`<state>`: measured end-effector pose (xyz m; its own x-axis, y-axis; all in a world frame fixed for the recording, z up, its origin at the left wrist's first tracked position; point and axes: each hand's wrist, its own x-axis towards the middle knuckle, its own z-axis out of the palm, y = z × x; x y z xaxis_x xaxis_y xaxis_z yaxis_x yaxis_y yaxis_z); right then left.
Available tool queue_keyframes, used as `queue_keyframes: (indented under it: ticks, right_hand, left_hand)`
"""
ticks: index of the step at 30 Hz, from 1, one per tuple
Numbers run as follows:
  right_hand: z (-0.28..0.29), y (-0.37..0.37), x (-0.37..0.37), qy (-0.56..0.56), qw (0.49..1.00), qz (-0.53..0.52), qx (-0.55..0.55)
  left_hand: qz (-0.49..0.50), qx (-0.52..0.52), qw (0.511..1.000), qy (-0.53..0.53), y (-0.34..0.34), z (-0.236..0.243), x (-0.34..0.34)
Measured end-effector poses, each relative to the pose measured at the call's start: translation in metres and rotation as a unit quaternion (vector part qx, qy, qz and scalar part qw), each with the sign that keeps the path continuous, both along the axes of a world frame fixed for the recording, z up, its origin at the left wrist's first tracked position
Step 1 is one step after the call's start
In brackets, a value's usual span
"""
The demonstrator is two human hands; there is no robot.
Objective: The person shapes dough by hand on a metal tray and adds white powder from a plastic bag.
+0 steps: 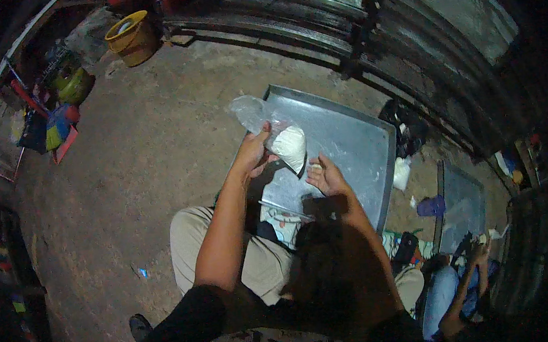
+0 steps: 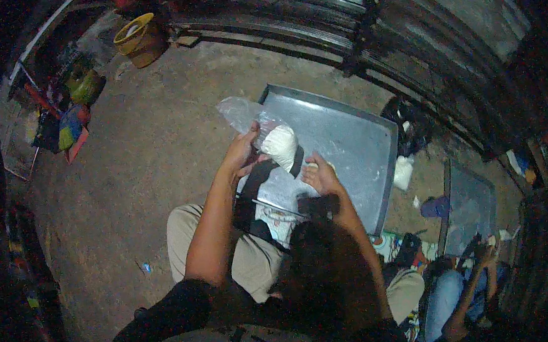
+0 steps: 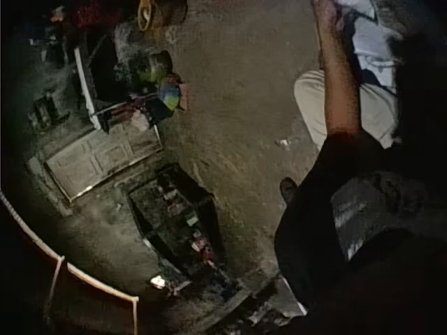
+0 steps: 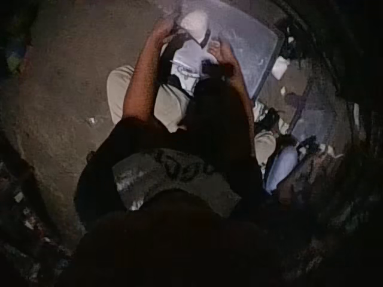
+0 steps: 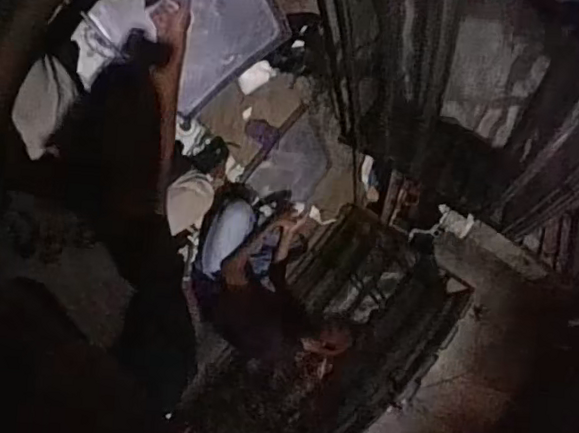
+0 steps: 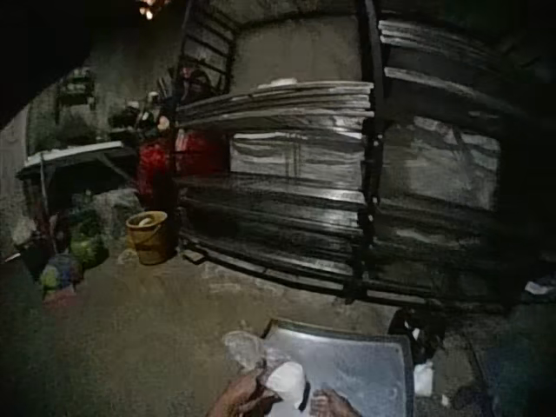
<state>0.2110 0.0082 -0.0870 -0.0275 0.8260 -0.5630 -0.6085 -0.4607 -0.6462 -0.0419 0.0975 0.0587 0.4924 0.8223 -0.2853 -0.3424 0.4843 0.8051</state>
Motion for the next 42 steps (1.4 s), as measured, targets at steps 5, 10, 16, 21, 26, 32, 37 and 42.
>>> queue_keyframes:
  ticks: [5, 10, 16, 21, 26, 32, 37, 42]
  right_hand:
    - [0.141, -0.055, -0.037, -0.053, 0.995, 0.026, 0.082]
    - [0.11, -0.088, -0.009, 0.116, 0.977, -0.077, 0.161]
    - [0.121, -0.092, 0.011, 0.027, 0.981, -0.161, 0.101]
    - [0.138, -0.112, 0.045, 0.005, 0.978, -0.177, 0.114]
    - [0.155, -0.126, 0.061, 0.003, 0.957, -0.258, 0.129]
    - [0.152, -0.115, 0.054, 0.032, 0.962, -0.247, 0.109]
    - [0.147, -0.114, 0.044, 0.016, 0.968, -0.234, 0.086]
    - [0.143, -0.115, 0.047, 0.005, 0.973, -0.22, 0.064]
  left_hand:
    - [-0.147, -0.014, 0.989, -0.011, -0.026, 0.006, 0.011]
    - [-0.19, 0.092, 0.975, 0.065, -0.072, 0.024, 0.069]
    - [-0.198, 0.139, 0.968, 0.065, -0.073, 0.035, 0.059]
    - [-0.256, 0.399, 0.859, 0.193, -0.085, -0.03, 0.09]
    - [-0.262, 0.687, 0.534, 0.417, -0.102, -0.087, 0.089]
    - [-0.256, 0.721, 0.485, 0.424, -0.089, -0.102, 0.082]
    - [-0.158, 0.635, 0.651, 0.385, -0.083, -0.096, 0.078]
    - [-0.147, 0.54, 0.668, 0.491, -0.088, -0.086, 0.1]
